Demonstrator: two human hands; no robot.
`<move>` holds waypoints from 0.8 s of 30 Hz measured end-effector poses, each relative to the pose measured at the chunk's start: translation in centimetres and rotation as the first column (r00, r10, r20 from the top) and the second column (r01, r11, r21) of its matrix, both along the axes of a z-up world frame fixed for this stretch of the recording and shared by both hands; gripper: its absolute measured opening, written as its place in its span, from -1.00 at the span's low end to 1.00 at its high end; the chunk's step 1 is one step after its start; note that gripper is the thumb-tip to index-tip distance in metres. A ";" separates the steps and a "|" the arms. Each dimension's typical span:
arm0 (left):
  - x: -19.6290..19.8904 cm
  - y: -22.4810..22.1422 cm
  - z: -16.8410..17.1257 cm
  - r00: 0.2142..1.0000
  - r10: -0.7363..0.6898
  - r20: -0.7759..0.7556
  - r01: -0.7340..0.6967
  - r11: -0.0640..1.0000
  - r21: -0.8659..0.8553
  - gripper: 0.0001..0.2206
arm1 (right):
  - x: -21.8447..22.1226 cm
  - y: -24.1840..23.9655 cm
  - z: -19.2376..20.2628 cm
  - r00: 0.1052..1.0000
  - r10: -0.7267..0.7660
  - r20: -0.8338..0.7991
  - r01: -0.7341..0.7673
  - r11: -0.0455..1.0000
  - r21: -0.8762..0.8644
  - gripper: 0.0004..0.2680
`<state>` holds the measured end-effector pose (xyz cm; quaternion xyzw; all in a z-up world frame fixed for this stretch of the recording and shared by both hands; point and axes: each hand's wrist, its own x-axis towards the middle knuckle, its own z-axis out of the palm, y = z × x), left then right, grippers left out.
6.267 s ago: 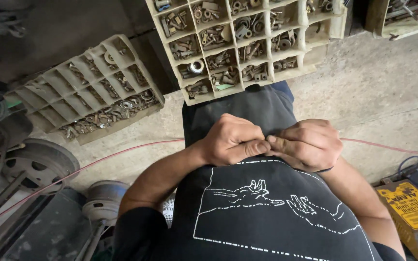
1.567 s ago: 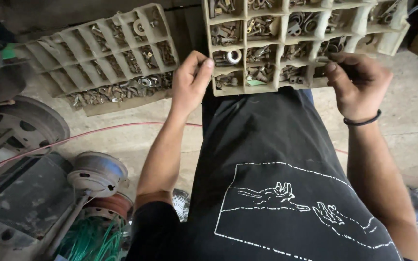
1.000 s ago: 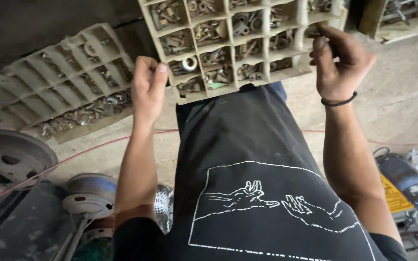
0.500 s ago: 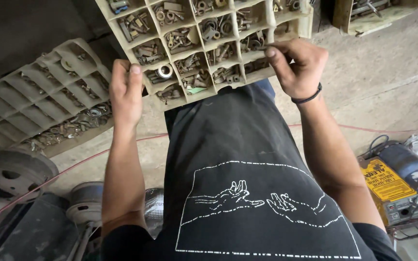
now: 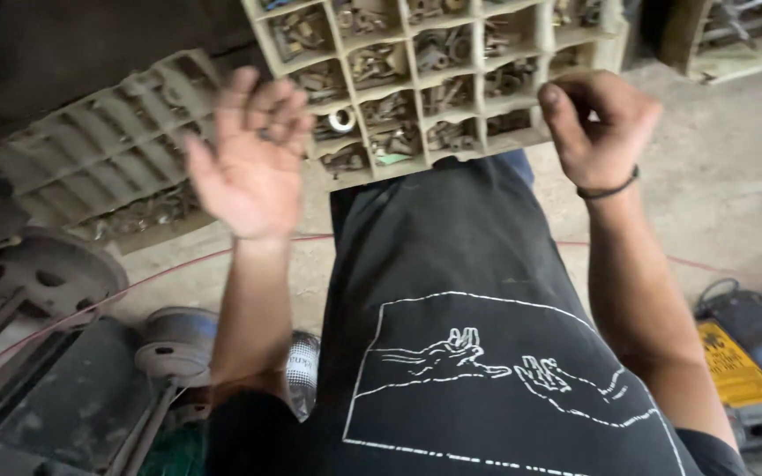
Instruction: Searching for specific small hardware in organizer bins and inspecting components for a power tool repair
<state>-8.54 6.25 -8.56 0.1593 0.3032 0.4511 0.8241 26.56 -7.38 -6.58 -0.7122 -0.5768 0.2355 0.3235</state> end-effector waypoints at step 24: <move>30.0 -8.1 4.3 0.803 -0.588 0.095 0.546 0.791 0.277 -0.10 | 10.2 -3.2 4.4 0.998 -0.058 0.031 0.032 0.837 0.546 -0.87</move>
